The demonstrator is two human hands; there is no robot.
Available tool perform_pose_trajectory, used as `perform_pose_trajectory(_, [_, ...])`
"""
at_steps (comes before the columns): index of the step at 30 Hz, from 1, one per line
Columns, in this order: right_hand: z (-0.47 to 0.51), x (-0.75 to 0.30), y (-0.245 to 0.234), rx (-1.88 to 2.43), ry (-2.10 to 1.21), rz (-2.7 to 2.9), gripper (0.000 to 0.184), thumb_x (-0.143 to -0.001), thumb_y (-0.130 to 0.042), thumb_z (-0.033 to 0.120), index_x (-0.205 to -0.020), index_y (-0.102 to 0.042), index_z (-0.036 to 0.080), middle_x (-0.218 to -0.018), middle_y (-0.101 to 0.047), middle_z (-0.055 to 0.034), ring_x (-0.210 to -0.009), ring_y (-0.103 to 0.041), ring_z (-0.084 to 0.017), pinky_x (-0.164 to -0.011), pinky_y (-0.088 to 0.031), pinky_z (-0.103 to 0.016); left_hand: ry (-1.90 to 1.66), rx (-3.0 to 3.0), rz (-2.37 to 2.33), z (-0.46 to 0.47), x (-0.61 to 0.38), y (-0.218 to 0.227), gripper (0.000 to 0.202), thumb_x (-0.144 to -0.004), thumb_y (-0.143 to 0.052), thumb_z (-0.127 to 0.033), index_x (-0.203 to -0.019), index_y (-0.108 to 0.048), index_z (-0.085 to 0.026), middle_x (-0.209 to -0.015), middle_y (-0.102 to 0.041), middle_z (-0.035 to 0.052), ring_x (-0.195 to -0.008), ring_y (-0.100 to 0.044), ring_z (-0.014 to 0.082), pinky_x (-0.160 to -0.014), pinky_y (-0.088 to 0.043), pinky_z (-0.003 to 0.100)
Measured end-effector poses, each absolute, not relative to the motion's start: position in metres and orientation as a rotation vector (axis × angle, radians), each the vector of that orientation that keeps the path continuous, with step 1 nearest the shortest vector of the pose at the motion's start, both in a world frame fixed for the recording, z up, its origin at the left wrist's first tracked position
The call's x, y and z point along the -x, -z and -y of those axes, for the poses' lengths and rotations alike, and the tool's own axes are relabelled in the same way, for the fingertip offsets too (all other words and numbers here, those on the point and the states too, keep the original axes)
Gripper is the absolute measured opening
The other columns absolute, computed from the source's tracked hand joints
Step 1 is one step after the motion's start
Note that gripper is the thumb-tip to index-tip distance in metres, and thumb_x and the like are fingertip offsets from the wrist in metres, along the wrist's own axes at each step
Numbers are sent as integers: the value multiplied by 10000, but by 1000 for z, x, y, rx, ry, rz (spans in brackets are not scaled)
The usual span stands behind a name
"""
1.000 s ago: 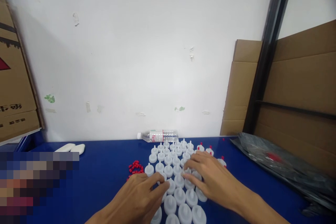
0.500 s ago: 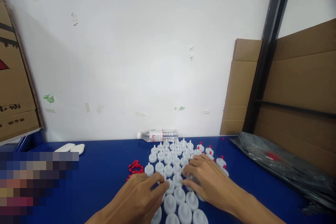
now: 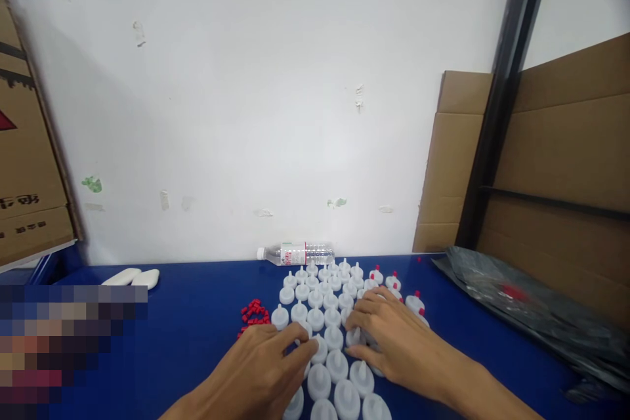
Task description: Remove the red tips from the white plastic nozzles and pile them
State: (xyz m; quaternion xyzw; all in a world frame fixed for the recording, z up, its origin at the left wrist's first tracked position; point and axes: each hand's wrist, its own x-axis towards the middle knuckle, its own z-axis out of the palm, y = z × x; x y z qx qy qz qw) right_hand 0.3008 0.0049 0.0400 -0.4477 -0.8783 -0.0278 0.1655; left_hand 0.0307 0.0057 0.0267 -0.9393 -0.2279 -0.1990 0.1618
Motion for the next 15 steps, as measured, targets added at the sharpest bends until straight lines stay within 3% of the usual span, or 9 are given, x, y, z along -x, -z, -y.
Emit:
perform_pose_trajectory(8, [-3,-302,-45,1211,197,2386,203,-984,-607,286,-1176,-626,221,-1063,-706,-77,-1001,-657,-258,-898,-497,-408,578,2678,638,-6,-31,-29,325,-915,-432,-65,-1199,-521,-197,-1006,-693,62,-663,-659,198,-561,-507,304])
perform_pose_trajectory(15, [3,-293,-46,1148,68,2426,238,-992,-555,254,-1223,-610,258,-1133,-648,-62,-1053,-625,-245,-953,-485,-423,618,2653,597,-6,-32,-29,324,-923,-426,-69,-1203,-527,-196,-993,-700,55,-653,-654,178,-558,-502,273])
